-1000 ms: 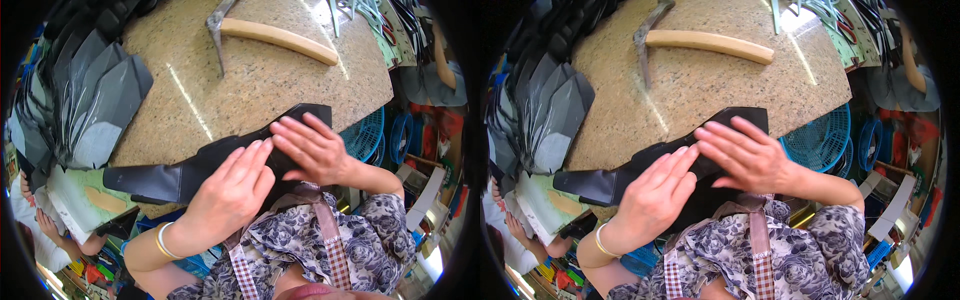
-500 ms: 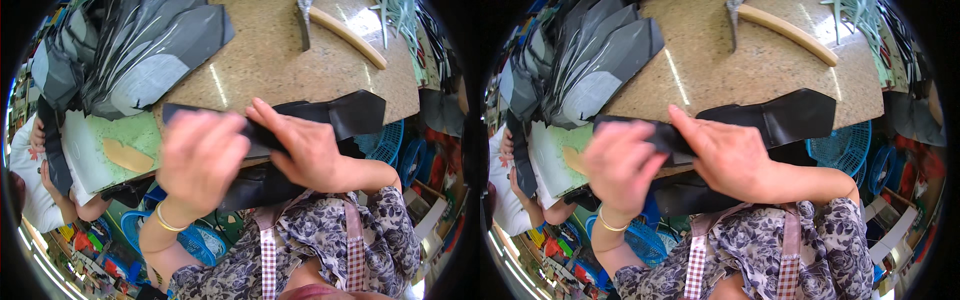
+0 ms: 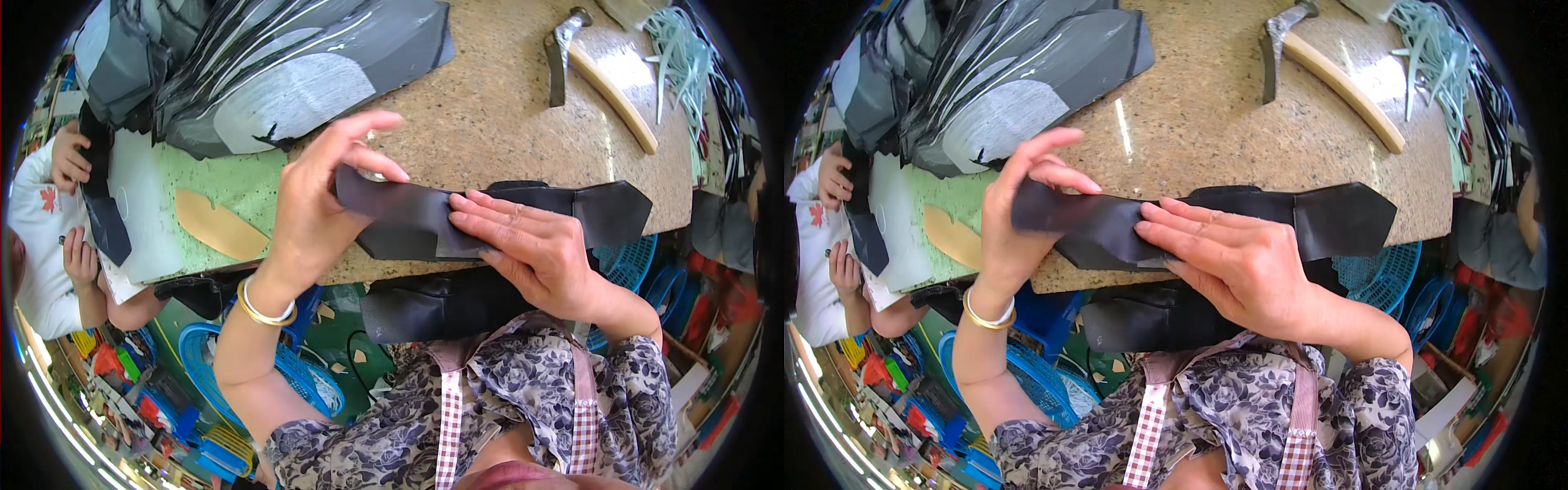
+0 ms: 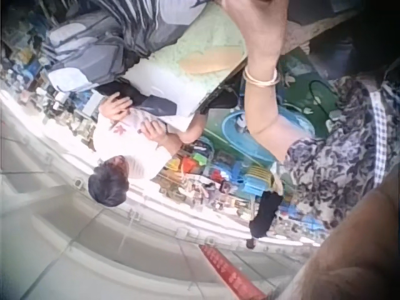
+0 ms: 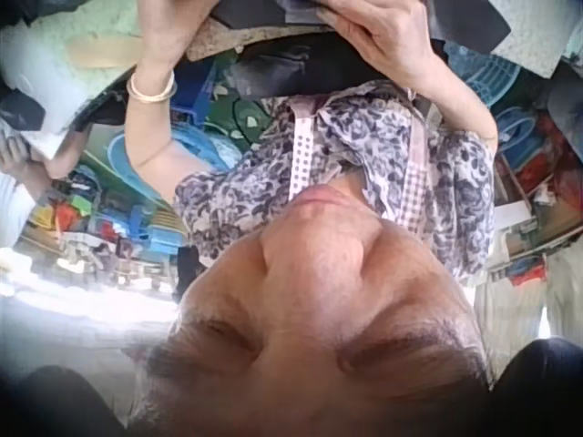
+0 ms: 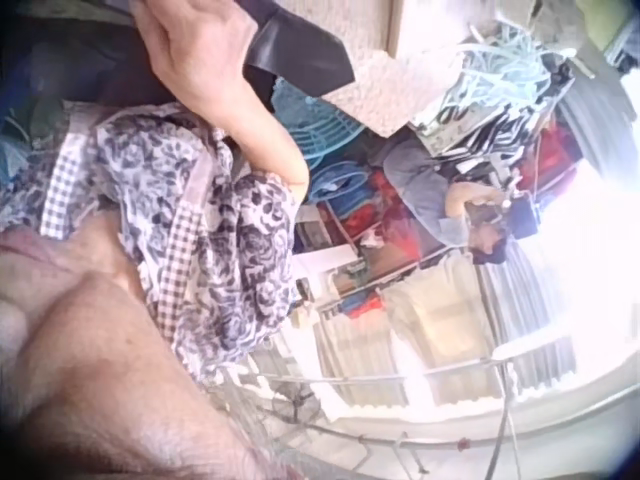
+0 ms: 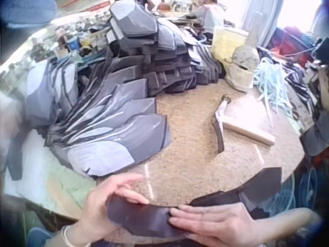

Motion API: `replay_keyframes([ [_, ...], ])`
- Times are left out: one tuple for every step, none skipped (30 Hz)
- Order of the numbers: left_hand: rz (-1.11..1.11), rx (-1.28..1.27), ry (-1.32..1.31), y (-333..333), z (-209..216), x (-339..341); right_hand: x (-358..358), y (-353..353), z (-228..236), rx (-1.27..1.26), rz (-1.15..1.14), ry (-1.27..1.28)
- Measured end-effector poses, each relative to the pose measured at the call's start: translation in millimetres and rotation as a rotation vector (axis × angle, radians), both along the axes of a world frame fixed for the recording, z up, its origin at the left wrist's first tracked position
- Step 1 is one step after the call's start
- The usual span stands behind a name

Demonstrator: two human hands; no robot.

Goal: Assembling and hammering black leather shoe components at a factory workbench.

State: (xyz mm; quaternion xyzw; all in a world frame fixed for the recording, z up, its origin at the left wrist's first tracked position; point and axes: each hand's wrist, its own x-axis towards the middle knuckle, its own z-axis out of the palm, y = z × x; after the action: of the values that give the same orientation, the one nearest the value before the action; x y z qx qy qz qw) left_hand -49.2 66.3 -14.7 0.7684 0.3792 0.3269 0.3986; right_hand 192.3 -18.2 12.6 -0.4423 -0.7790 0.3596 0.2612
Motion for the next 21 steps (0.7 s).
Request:
replay_keyframes([
  [0.015, -0.138, -0.061, 0, 7, 2, 0, -1, -1, 0.030, 0.010, -0.033],
  [0.029, -0.139, -0.063, 4, 9, -2, -2, -2, -2, 0.029, 0.025, -0.033],
  [-0.125, 0.053, 0.036, 13, 10, -8, -3, -2, -2, 0.065, 0.030, -0.076],
  [-0.278, 0.245, 0.137, 20, 9, -12, -4, -3, -1, 0.100, 0.035, -0.119],
  [-0.328, 0.334, 0.146, 22, 4, -15, -8, -2, -1, 0.181, 0.011, -0.183],
  [-0.317, 0.332, 0.144, 24, 4, -16, -9, -3, -2, 0.180, 0.022, -0.184],
  [-0.370, 0.477, 0.162, 26, 5, -17, -10, -4, -6, 0.278, 0.041, -0.254],
  [-0.423, 0.621, 0.182, 27, 5, -19, -11, -6, -9, 0.376, 0.060, -0.322],
  [-0.429, 0.701, 0.196, 27, 3, -19, -9, -10, -11, 0.429, 0.106, -0.402],
  [-0.421, 0.697, 0.196, 25, 1, -20, -11, -13, -8, 0.427, 0.115, -0.402],
  [-0.427, 0.765, 0.234, 22, 0, -22, -14, -17, -4, 0.454, 0.146, -0.532],
  [-0.436, 0.833, 0.268, 20, -2, -22, -16, -19, -2, 0.478, 0.174, -0.666],
  [-0.451, 0.817, 0.304, 20, 1, -24, -17, -23, -6, 0.512, 0.184, -0.731],
  [-0.449, 0.814, 0.301, 20, 6, -28, -18, -23, -7, 0.509, 0.188, -0.733],
  [-0.438, 0.817, 0.385, 21, 12, -31, -19, -23, -5, 0.524, 0.186, -0.762],
  [-0.430, 0.821, 0.471, 21, 19, -33, -19, -24, -5, 0.539, 0.180, -0.790],
  [-0.397, 0.788, 0.604, 15, 29, -38, -20, -24, -6, 0.545, 0.178, -0.777],
  [-0.280, 0.842, 0.764, -2, 37, -41, -20, -25, -10, 0.553, 0.169, -0.738],
  [-0.260, 0.804, 0.650, -24, 45, -32, -21, -29, -8, 0.568, 0.148, -0.730],
  [-0.255, 0.738, 0.517, -34, 32, -22, -26, -27, -16, 0.551, 0.133, -0.733],
  [-0.352, 0.511, 0.550, -46, 32, -9, -25, -30, -16, 0.587, 0.111, -0.710],
])
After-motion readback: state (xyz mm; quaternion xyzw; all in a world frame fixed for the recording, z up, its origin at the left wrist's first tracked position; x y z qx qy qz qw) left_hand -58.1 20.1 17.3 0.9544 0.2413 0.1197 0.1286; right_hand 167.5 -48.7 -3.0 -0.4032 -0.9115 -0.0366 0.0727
